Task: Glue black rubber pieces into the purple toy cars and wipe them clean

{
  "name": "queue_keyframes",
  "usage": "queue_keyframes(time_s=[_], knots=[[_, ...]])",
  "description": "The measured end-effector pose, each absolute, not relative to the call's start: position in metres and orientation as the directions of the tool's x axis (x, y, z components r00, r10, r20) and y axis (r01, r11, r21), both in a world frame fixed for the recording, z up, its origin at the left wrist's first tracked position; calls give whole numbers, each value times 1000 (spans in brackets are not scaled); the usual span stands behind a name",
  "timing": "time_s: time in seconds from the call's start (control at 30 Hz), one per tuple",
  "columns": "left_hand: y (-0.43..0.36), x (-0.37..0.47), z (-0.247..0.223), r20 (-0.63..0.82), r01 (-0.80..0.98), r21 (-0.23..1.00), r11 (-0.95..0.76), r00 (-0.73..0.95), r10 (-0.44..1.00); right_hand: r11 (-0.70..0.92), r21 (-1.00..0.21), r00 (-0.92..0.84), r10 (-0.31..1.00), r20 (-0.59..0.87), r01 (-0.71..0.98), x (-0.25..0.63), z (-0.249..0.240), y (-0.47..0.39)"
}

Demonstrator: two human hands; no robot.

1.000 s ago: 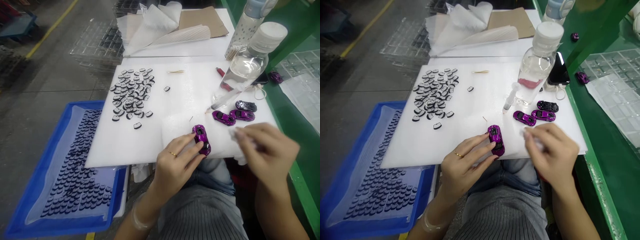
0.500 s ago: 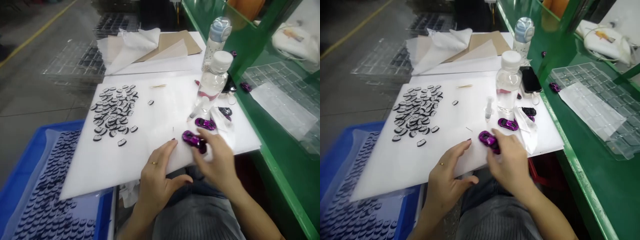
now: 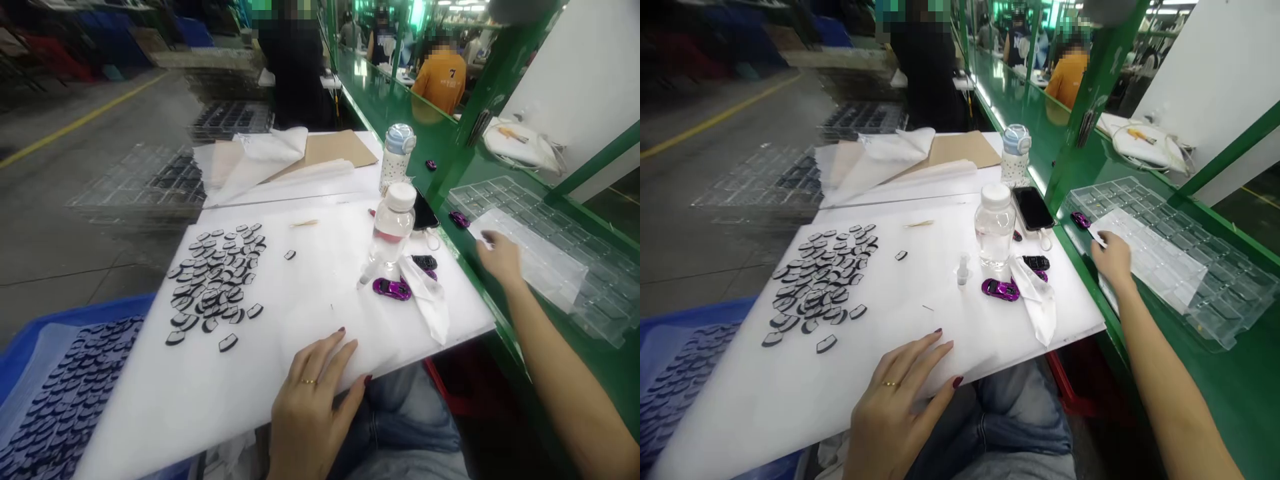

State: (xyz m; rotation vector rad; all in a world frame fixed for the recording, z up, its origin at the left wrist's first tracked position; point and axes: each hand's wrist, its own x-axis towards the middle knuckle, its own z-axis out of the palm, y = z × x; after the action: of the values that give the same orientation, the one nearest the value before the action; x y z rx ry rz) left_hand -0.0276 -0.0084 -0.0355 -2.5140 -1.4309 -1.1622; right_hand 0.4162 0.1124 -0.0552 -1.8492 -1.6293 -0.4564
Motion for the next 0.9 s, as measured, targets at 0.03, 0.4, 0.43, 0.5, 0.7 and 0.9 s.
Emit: queue_keyframes(time_s=[0.03,0.4,0.43,0.5,0.7,0.9], knots=[[-8,-27,-36,619,753,315,-578,299,727,-7,-223,151,759,634,975,414,-57,142],[-7,-28,-39,552,745,362,-560,313,773,281,-207,-17,629,777,937,351,2,101],[-8,-28,-37,532,743,388,-546,303,790,303,-210,-36,643,765,930,329,3,75],[-8,-29,-32,502,728,441,-525,285,817,465,-211,-217,707,673,860,275,2,34],[-13,-34,-30,559,607,493,-623,328,762,667,-567,-478,744,467,483,162,-4,15],[-35,-27,-33,567,730,445,-518,218,794,273,-835,53,940,338,478,150,-1,56]])
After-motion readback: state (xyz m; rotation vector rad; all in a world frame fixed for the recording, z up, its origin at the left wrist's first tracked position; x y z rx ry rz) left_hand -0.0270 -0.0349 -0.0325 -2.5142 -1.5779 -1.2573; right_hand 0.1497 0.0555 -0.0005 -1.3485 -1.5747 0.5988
